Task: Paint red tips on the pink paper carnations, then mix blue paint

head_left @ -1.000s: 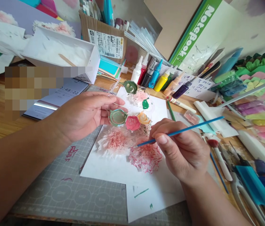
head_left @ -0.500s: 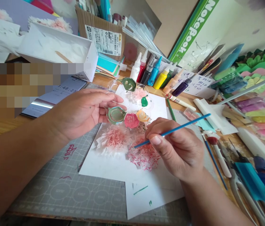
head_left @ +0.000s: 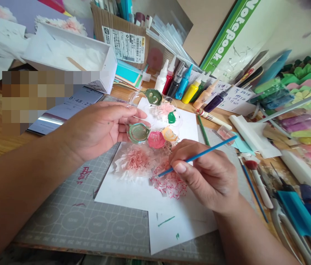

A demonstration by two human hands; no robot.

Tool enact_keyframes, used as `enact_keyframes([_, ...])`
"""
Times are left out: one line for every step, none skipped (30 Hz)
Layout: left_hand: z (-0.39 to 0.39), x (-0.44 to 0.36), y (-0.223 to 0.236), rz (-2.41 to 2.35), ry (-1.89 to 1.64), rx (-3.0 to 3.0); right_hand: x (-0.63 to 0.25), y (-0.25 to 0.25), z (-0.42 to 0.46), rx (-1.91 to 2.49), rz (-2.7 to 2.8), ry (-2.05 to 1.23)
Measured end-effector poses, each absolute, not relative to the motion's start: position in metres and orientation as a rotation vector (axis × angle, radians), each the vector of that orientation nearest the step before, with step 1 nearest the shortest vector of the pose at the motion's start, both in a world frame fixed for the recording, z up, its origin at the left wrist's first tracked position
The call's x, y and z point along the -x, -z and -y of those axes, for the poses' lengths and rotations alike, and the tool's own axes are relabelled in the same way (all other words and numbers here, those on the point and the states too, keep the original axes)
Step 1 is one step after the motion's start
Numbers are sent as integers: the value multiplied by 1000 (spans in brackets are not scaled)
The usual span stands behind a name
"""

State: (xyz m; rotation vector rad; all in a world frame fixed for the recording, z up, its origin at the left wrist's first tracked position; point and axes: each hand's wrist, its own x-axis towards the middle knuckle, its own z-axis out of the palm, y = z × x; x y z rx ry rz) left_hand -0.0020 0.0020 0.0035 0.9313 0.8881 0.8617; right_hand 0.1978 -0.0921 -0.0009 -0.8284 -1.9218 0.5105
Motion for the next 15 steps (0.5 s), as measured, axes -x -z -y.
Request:
enact_keyframes([-2, 2, -3, -881, -860, -929, -198, 1, 92, 826, 1928, -501])
enact_keyframes([-2, 2, -3, -875, -858, -926, -198, 1, 92, 823, 1933, -494])
enact_keyframes([-2, 2, -3, -871, -860, -924, -198, 1, 92, 821, 1938, -488])
enact_keyframes([-2, 3, -3, -865, -863, -924, -198, 1, 92, 818, 1941, -483])
enact_keyframes([-2, 3, -3, -857, -861, -925, -198, 1, 92, 817, 1942, -481])
enact_keyframes([-2, 4, -3, -846, -859, -928, -199, 1, 92, 811, 1938, -476])
enact_keyframes([-2, 4, -2, -837, -855, -932, -199, 1, 93, 806, 1931, -471])
enact_keyframes([-2, 4, -2, -831, -852, -937, -199, 1, 93, 806, 1925, -469])
enact_keyframes([-3, 4, -1, -830, -854, -942, -200, 1, 93, 808, 1918, -469])
enact_keyframes([-4, 4, 1, -836, -861, -946, -200, 1, 93, 806, 1914, -471])
enact_keyframes([-5, 4, 2, -845, -871, -949, -200, 1, 93, 804, 1918, -478])
enact_keyframes([-6, 4, 3, -855, -880, -950, -199, 1, 93, 800, 1929, -487])
enact_keyframes([-7, 4, 4, -863, -883, -948, -199, 1, 92, 797, 1942, -493])
enact_keyframes([-8, 3, 5, -866, -884, -947, -199, 0, 92, 791, 1953, -493])
enact_keyframes([-8, 3, 5, -867, -882, -946, -199, 0, 92, 786, 1960, -490])
